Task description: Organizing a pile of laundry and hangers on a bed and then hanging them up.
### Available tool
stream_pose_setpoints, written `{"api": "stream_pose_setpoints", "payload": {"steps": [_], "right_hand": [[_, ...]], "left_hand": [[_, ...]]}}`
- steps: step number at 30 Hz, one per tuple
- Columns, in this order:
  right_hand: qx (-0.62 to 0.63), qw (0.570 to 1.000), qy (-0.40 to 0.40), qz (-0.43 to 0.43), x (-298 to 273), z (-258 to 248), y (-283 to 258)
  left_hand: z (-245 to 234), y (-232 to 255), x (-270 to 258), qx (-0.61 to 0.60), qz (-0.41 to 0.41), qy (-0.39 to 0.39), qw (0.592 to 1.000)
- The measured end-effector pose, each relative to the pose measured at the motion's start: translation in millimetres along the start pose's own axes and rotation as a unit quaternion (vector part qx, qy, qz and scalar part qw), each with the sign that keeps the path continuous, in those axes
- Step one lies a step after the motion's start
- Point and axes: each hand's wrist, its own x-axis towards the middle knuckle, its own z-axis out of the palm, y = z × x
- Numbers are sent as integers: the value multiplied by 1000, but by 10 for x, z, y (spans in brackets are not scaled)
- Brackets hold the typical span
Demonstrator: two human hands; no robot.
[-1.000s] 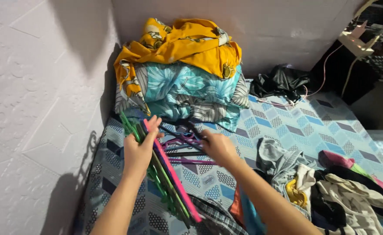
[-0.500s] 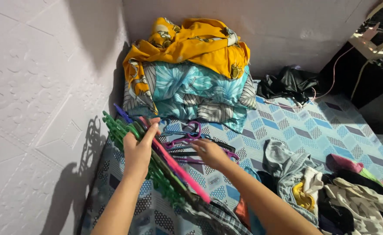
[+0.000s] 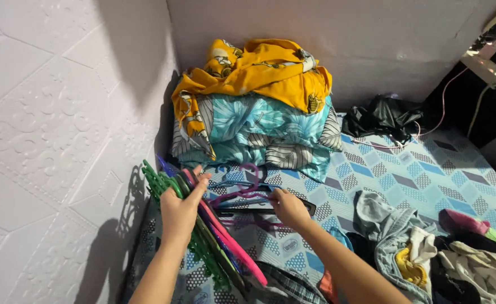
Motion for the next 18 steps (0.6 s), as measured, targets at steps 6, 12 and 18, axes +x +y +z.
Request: {"api": "stream_pose_setpoints", "payload": {"steps": [6, 12, 18], "right_hand": [[75, 996, -19, -43, -145, -674, -1133], [85, 994, -3, -74, -374, -884, -1763], [239, 953, -186, 21, 122, -463, -1181]], "left_hand": [[-1, -215, 53, 72, 15, 41, 996], [110, -147, -40, 187, -35, 57, 980], [-25, 34, -14, 100, -28, 99, 990]]}}
